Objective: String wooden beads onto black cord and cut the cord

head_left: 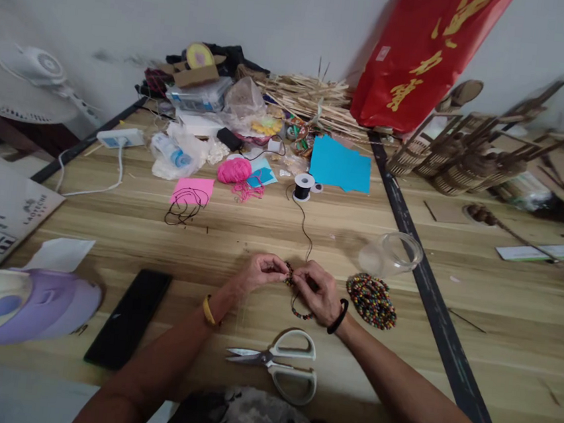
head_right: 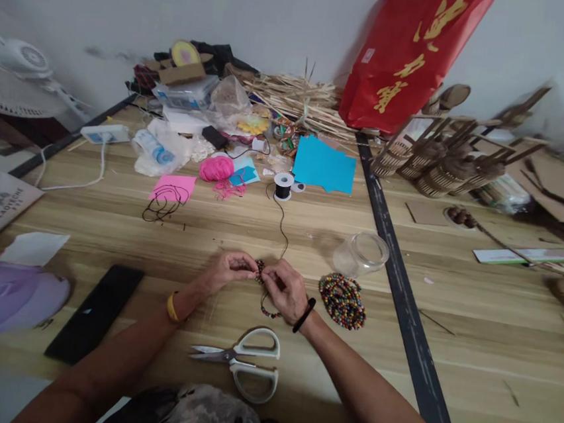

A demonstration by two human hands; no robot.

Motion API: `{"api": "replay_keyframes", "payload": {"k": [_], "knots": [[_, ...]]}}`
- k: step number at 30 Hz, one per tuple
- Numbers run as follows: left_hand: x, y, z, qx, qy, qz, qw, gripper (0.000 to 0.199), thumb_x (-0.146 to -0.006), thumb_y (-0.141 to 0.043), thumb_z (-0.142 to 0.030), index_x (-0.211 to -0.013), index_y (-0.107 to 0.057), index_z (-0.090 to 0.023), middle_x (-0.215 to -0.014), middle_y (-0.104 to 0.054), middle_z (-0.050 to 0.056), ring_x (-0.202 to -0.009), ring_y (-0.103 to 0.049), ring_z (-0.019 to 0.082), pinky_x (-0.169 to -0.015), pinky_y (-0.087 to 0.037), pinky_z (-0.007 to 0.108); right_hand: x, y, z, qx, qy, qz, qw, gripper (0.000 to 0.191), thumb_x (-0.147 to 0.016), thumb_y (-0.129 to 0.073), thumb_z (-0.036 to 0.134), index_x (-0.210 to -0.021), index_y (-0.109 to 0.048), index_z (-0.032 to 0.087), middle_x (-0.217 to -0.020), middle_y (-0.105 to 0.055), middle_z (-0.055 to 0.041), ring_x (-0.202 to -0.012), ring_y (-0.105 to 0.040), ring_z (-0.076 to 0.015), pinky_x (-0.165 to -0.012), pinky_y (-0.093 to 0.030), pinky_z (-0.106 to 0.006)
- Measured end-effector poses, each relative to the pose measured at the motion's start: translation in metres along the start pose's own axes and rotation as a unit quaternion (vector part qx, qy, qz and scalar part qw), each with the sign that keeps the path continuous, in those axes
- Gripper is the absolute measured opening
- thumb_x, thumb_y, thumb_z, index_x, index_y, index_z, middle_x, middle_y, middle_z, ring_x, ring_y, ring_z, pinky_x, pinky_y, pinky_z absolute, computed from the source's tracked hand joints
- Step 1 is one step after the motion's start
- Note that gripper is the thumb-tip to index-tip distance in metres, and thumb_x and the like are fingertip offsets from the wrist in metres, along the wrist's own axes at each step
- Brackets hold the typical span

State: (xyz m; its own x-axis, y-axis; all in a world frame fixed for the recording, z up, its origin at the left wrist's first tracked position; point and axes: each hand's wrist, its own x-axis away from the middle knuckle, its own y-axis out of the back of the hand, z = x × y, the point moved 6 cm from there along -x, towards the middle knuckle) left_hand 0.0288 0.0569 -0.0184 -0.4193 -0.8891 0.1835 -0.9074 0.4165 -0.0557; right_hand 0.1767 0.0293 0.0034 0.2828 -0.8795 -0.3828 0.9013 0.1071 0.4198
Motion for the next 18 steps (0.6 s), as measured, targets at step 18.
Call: {"api": "replay_keyframes", "payload": {"k": [18], "knots": [[-0.0006, 0.0004, 0.0056, 0.011, 0.004, 0.01, 1.0, 0.02, -0.064, -0.074, -0.023, -0.077, -0.065, -0.011, -0.077, -0.068, 0.005, -0.074, -0.061, 0.013, -0.075, -0.047, 0.026, 0.0014, -0.0029, -0.002, 0.009, -0.001, 0.011, 1.0, 0.014, -0.09, -0.052, 0.028, -0.082, -0.059, 0.019, -0.073, -0.056, -0.0029, -0.065, -0.052, -0.014, -0.058, -0.041, -0.026]]}}
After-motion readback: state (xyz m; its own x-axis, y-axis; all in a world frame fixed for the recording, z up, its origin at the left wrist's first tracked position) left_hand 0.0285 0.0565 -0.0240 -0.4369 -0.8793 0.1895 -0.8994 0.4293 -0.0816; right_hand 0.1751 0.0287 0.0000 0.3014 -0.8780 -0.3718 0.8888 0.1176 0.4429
